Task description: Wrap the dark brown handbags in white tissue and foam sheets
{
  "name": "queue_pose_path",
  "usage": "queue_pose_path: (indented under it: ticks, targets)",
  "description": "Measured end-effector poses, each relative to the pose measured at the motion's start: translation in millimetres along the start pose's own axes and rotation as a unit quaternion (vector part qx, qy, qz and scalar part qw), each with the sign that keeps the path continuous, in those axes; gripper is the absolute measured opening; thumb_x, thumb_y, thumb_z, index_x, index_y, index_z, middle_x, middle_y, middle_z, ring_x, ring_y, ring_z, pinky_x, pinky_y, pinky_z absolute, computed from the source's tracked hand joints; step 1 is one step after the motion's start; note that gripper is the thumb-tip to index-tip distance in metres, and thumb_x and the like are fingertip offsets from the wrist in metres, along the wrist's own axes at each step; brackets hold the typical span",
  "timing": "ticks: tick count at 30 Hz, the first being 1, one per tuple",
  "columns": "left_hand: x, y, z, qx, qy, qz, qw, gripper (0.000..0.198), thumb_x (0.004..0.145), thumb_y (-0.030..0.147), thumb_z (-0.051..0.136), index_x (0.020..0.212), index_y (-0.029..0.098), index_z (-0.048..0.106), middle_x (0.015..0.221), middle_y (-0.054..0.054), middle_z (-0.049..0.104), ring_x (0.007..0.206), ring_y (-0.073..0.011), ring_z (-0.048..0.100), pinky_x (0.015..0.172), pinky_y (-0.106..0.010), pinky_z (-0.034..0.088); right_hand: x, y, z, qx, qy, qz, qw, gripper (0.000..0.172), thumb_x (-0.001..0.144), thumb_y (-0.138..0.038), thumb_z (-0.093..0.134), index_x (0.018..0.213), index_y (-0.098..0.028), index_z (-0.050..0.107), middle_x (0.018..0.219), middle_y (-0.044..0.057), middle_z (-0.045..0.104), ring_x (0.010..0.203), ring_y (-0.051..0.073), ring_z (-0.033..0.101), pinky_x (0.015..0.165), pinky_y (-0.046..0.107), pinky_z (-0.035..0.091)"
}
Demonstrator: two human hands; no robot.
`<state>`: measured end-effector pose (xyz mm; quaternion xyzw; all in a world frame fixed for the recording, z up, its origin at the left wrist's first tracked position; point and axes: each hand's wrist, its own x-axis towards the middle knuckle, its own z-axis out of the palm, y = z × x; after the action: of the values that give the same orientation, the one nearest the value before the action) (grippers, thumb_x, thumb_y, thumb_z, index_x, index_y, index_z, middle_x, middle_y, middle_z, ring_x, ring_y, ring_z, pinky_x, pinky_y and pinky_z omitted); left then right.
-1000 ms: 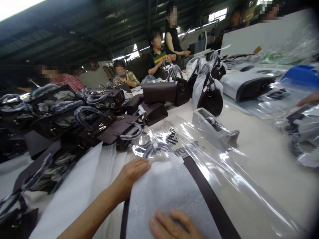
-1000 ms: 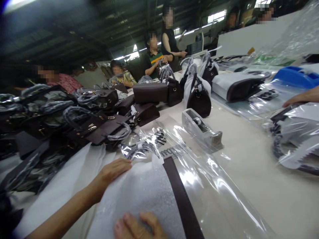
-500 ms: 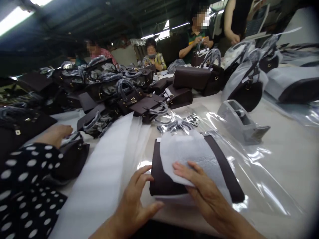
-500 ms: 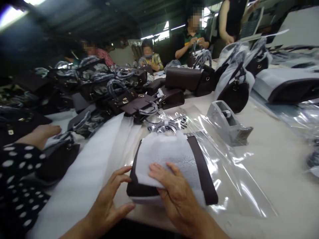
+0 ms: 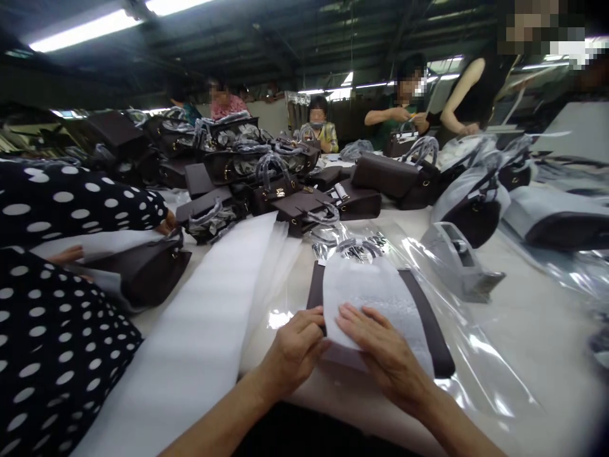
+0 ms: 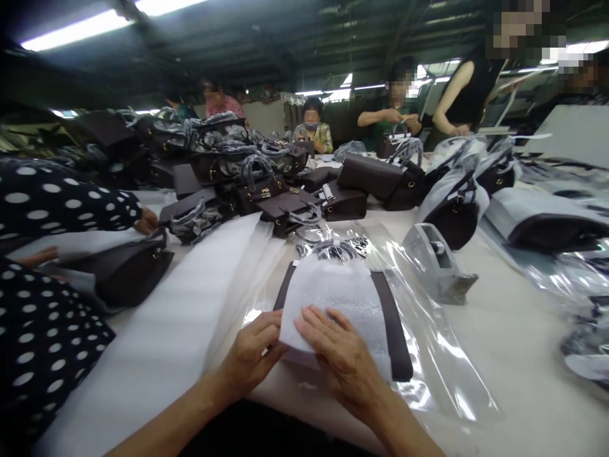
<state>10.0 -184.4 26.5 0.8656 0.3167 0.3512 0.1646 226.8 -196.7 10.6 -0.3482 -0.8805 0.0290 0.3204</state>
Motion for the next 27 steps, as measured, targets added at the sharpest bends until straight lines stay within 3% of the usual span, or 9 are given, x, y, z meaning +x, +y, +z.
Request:
queue_pose_path:
  ticks: [4,7,10,14,17,20,23,25,27]
  targets:
    - [2.9,-0.4,2.3,-0.055,0.017,-0.049,0.997,0.004,0.081,0.015,0.051,0.079,0.018,0.053,0.098,-0.008,0.060,0.094,-0.0188,0.054,0.083,-0.032,0.046,-2.6,-2.9,-3.2,-0.006,-0.014,-0.058,0.998,0.049,0.088,-0.008,0.037,0.136,-0.016,0.037,0.138,0.009,0.040,0.132,0.021,0.030,0.105,0.040,0.036]
    - [-2.6,-3.0,5.0,-0.070,0.037,-0.097,0.992,0.011,0.076,0.013,0.056,0.070,0.018,0.049,0.119,-0.011,0.052,0.105,-0.0207,0.051,0.089,-0.033,0.043,-3.6,-4.7,-5.3,-0.004,-0.025,-0.079,0.997,0.053,0.087,-0.006,0.037,0.139,-0.015,0.032,0.139,0.011,0.039,0.131,0.022,0.031,0.105,0.040,0.036]
    - [-7.6,-5.6,9.8,-0.083,0.058,-0.148,0.984,0.014,0.072,0.011,0.059,0.069,0.018,0.047,0.144,-0.010,0.028,0.120,-0.0230,0.043,0.098,-0.036,0.037,-2.5,-4.9,-6.3,-0.010,-0.038,-0.107,0.993,0.054,0.085,-0.004,0.037,0.138,-0.012,0.033,0.138,0.011,0.040,0.131,0.022,0.032,0.106,0.039,0.035]
    - [-5.3,-6.2,14.0,-0.121,0.075,-0.248,0.958,0.017,0.068,0.013,0.062,0.074,0.019,0.047,0.148,-0.012,0.018,0.129,-0.0260,0.033,0.102,-0.040,0.032,-0.6,-4.1,-7.0,-0.017,-0.059,-0.142,0.988,0.054,0.084,-0.002,0.037,0.137,-0.008,0.034,0.137,0.012,0.041,0.130,0.023,0.032,0.107,0.038,0.033]
    - [1.2,-4.4,13.0,-0.152,0.080,-0.291,0.941,0.020,0.067,0.014,0.062,0.078,0.020,0.047,0.138,-0.013,0.038,0.135,-0.0261,0.024,0.104,-0.041,0.029,-1.4,-3.1,-7.4,-0.020,-0.075,-0.161,0.984,0.054,0.083,-0.001,0.036,0.137,-0.007,0.034,0.137,0.012,0.042,0.130,0.023,0.032,0.107,0.039,0.034]
    - [7.5,-2.1,9.7,-0.176,0.089,-0.308,0.931,0.018,0.066,0.012,0.060,0.075,0.020,0.047,0.115,-0.007,0.055,0.130,-0.0243,0.032,0.102,-0.037,0.031,-4.5,-0.7,-5.4,-0.028,-0.093,-0.179,0.979,0.051,0.085,-0.002,0.035,0.136,-0.007,0.035,0.137,0.012,0.041,0.130,0.025,0.033,0.105,0.042,0.036]
    - [10.5,-1.6,7.3,-0.203,0.069,-0.330,0.919,0.015,0.067,0.014,0.058,0.070,0.020,0.045,0.089,0.000,0.057,0.095,-0.0177,0.054,0.079,-0.027,0.042,-7.8,2.7,-0.4,-0.060,-0.116,-0.198,0.971,0.047,0.089,-0.006,0.035,0.136,-0.009,0.037,0.139,0.012,0.039,0.130,0.026,0.032,0.104,0.044,0.038]
    - [10.1,-2.5,7.8,-0.219,0.051,-0.339,0.913,0.013,0.069,0.014,0.056,0.071,0.020,0.044,0.074,0.005,0.052,0.069,-0.0110,0.050,0.064,-0.022,0.039,-8.7,3.9,2.9,-0.090,-0.131,-0.214,0.964,0.045,0.091,-0.009,0.033,0.136,-0.010,0.037,0.141,0.011,0.035,0.131,0.026,0.031,0.104,0.043,0.038]
    - [8.2,-3.8,10.5,-0.229,0.055,-0.338,0.911,0.012,0.070,0.013,0.054,0.073,0.020,0.045,0.068,0.007,0.047,0.061,-0.0083,0.043,0.059,-0.020,0.036,-8.0,3.2,4.7,-0.115,-0.148,-0.225,0.956,0.045,0.092,-0.010,0.030,0.136,-0.010,0.037,0.142,0.011,0.033,0.131,0.026,0.030,0.104,0.043,0.038]
